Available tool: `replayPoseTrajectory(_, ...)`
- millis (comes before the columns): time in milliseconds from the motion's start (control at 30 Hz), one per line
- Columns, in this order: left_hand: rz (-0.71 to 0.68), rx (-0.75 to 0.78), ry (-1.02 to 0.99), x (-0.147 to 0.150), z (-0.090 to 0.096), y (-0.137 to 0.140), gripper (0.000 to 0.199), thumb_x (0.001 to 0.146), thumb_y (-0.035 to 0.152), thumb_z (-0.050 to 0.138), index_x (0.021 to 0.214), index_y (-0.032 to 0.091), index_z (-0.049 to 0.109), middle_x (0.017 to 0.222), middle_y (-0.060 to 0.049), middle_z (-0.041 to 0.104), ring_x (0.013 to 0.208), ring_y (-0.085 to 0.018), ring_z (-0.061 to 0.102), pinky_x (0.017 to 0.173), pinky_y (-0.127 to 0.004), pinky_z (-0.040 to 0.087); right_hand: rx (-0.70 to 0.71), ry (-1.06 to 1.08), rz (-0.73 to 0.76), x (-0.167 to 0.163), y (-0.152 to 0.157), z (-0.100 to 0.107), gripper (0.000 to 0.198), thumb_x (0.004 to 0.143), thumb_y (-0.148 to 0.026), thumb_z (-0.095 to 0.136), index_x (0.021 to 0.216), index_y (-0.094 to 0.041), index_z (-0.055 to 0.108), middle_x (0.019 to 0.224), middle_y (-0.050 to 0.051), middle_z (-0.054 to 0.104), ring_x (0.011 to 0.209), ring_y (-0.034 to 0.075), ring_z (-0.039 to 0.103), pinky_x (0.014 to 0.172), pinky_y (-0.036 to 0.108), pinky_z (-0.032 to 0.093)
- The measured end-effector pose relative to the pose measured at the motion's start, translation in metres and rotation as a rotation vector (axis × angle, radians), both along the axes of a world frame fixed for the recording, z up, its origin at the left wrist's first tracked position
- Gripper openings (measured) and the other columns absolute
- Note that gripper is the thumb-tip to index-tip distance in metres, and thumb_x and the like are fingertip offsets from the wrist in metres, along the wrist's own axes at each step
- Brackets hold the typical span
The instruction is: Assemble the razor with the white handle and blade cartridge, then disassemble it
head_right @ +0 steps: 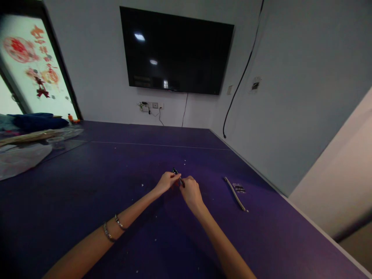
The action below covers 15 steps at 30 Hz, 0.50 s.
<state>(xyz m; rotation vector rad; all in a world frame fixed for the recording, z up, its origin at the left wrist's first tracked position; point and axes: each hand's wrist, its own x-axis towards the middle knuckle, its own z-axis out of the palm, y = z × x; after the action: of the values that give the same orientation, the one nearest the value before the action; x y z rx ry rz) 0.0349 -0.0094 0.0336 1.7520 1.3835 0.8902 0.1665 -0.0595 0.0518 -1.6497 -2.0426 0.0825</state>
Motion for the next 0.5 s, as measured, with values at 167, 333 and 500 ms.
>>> replayPoseTrajectory(167, 0.028, -0.078, 0.046, 0.0, 0.0, -0.002, 0.044, 0.078, 0.048, 0.046, 0.065, 0.01, 0.064, 0.055, -0.003, 0.06, 0.039, -0.01, 0.047, 0.039, -0.021, 0.033, -0.002, -0.021, 0.015, -0.007, -0.006, -0.003, 0.02, 0.079, -0.013, 0.049, 0.085, -0.017, 0.067, 0.084, 0.006, 0.062, 0.076, 0.014, 0.058, 0.067, 0.02, 0.038)
replayPoseTrajectory(333, 0.039, -0.087, 0.074, -0.003, 0.003, -0.002, 0.046, 0.077, 0.05, 0.046, 0.063, 0.011, 0.064, 0.051, -0.001, 0.058, 0.039, -0.01, 0.047, 0.037, -0.02, 0.033, 0.03, -0.063, 0.037, -0.012, -0.012, -0.003, 0.023, 0.082, -0.013, 0.046, 0.095, -0.015, 0.065, 0.092, 0.009, 0.061, 0.085, 0.016, 0.058, 0.076, 0.023, 0.041)
replayPoseTrajectory(500, 0.037, -0.067, 0.139, -0.004, 0.007, -0.004, 0.04, 0.077, 0.042, 0.046, 0.057, 0.011, 0.063, 0.044, 0.0, 0.052, 0.039, -0.01, 0.047, 0.038, -0.02, 0.034, 0.092, -0.153, 0.079, -0.017, -0.019, -0.004, 0.024, 0.083, -0.013, 0.044, 0.098, -0.014, 0.063, 0.096, 0.011, 0.06, 0.088, 0.02, 0.056, 0.077, 0.027, 0.043)
